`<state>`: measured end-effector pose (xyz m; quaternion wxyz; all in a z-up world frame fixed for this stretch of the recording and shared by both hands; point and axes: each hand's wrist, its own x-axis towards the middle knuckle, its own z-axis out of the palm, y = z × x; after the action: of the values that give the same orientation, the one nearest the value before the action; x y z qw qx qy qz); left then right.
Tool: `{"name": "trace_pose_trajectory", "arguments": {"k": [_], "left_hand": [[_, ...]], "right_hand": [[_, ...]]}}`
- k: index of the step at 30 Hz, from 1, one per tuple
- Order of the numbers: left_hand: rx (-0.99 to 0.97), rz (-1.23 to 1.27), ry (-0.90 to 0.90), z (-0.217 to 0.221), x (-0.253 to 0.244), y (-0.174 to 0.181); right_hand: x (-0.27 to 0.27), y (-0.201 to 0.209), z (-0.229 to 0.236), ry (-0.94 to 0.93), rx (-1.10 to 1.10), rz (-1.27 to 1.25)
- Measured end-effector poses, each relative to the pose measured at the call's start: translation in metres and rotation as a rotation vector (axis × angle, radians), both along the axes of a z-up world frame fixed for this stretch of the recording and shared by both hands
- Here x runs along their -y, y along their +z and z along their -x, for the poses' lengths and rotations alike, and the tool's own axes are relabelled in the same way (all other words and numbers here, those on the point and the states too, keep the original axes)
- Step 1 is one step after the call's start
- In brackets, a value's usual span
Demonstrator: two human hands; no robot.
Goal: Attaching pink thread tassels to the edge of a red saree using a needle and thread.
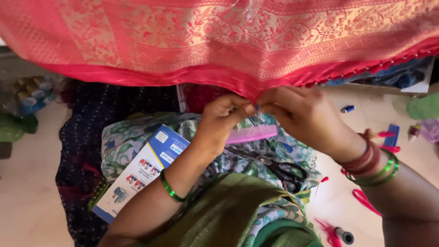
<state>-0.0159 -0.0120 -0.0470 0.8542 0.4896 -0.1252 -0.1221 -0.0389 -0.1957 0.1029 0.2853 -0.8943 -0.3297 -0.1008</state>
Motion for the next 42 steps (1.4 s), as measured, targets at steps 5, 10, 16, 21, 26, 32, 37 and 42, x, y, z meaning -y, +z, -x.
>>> {"name": "trace_pose_trajectory", "arguments": {"k": [5, 10, 16, 21, 26, 32, 37, 42], "left_hand": [[-0.034, 0.044, 0.034, 0.006, -0.009, 0.019], [0.186, -0.329, 0.189, 0.005, -0.019, 0.048], [0.618, -0.660, 0.434, 0.010, -0.024, 0.071], [1.240, -1.031, 0.762, 0.020, -0.028, 0.100], [0.454, -0.592, 0.395, -0.007, -0.002, 0.026], [0.109, -0.208, 0.154, -0.001, 0.013, 0.014], [0.548, -0.662, 0.565, 0.008, 0.009, 0.038], [0.617, -0.685, 0.500, 0.012, 0.003, 0.053]], "right_hand": [[0.027, -0.005, 0.001, 0.000, 0.135, 0.218], [-0.009, 0.041, -0.003, 0.216, 0.253, 0.359], [-0.046, 0.044, -0.043, 0.292, 0.379, 0.419], [-0.050, 0.040, -0.039, 0.090, 0.394, 0.567], [-0.019, 0.020, -0.009, -0.091, 0.256, 0.111], [0.006, -0.047, -0.004, -0.379, -0.522, -0.536], [0.010, -0.063, -0.012, -0.249, -0.674, -0.832], [0.011, -0.064, -0.017, -0.264, -0.623, -0.695]]}}
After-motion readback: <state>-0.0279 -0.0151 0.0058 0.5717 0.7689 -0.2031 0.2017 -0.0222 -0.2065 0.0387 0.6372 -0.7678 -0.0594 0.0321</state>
